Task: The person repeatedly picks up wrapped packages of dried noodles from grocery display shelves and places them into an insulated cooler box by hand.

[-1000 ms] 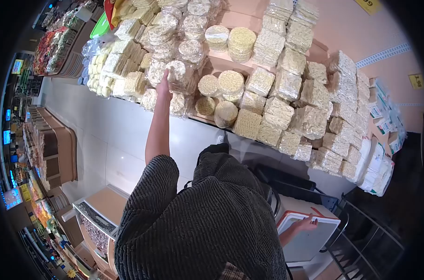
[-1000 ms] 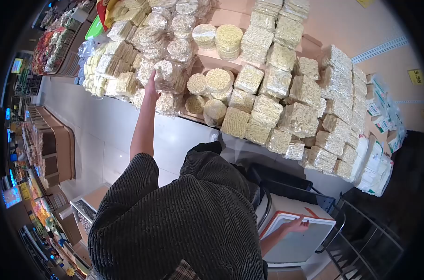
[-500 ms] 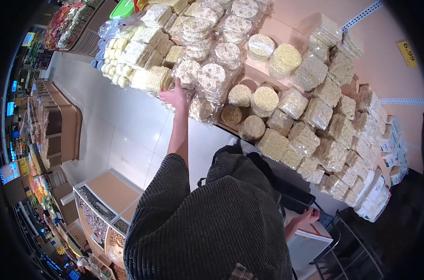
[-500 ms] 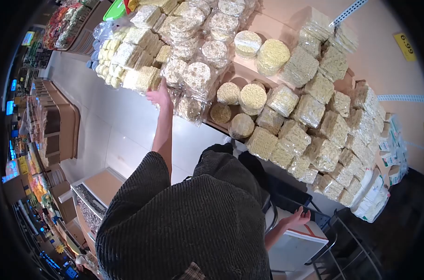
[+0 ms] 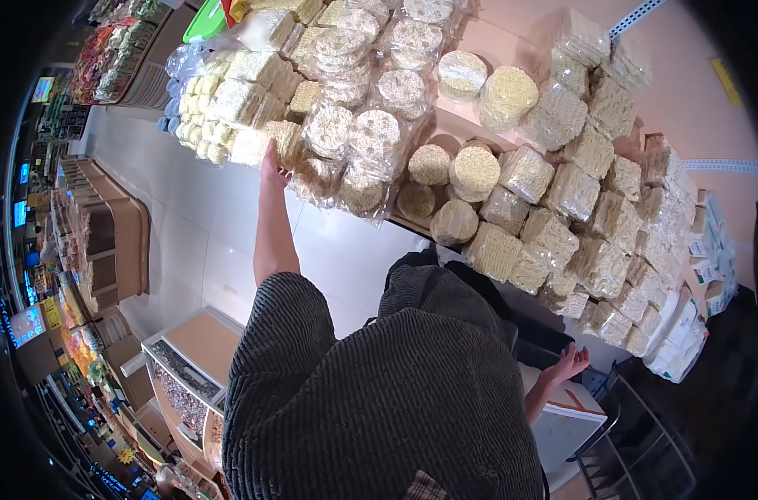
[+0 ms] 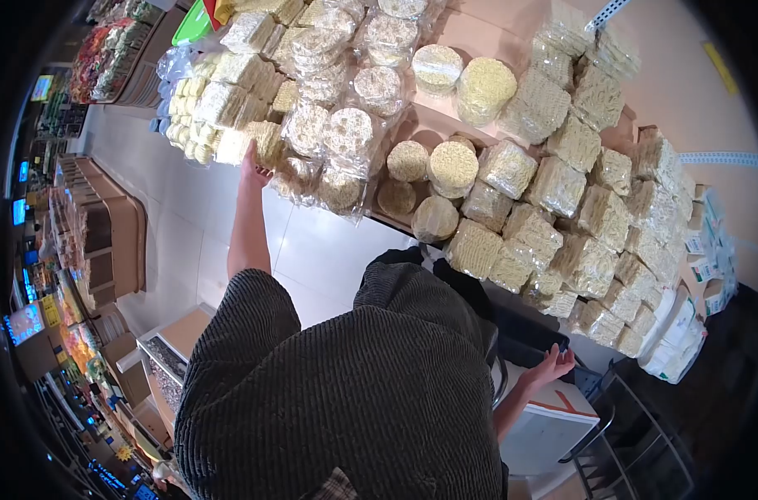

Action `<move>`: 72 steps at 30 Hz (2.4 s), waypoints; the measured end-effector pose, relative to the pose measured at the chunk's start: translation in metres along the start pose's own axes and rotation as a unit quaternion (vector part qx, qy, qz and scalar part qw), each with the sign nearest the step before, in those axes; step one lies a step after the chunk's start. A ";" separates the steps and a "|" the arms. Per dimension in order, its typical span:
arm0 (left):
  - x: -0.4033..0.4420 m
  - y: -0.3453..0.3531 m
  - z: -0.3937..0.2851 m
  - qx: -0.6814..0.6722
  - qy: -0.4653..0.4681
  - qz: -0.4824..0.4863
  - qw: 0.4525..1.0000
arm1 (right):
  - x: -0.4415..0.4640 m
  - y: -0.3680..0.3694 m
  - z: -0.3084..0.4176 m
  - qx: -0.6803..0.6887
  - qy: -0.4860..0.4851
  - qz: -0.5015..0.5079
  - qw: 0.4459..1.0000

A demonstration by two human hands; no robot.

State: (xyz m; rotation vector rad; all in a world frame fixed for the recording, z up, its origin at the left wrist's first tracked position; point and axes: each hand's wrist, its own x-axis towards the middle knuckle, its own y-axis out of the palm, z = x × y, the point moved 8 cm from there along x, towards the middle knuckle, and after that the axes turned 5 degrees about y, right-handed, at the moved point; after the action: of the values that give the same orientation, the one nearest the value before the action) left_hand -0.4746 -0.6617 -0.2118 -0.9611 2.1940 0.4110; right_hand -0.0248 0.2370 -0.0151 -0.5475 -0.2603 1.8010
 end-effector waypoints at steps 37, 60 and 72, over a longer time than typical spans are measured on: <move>-0.234 -0.028 0.024 -0.245 0.151 0.187 0.939 | -0.067 0.052 0.043 0.120 0.039 0.152 0.980; -0.597 0.187 0.391 0.287 -0.058 0.735 0.612 | -0.165 -0.071 0.063 0.042 -0.043 0.230 0.971; -0.793 0.148 0.527 0.382 -0.189 0.797 0.428 | -0.101 -0.399 -0.183 0.351 0.205 -0.055 0.912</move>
State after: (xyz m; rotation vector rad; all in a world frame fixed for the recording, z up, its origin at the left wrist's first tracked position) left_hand 0.0475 0.1257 -0.0223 1.7803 1.7103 0.2423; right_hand 0.4235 0.2418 0.0271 -0.3636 0.6180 1.4872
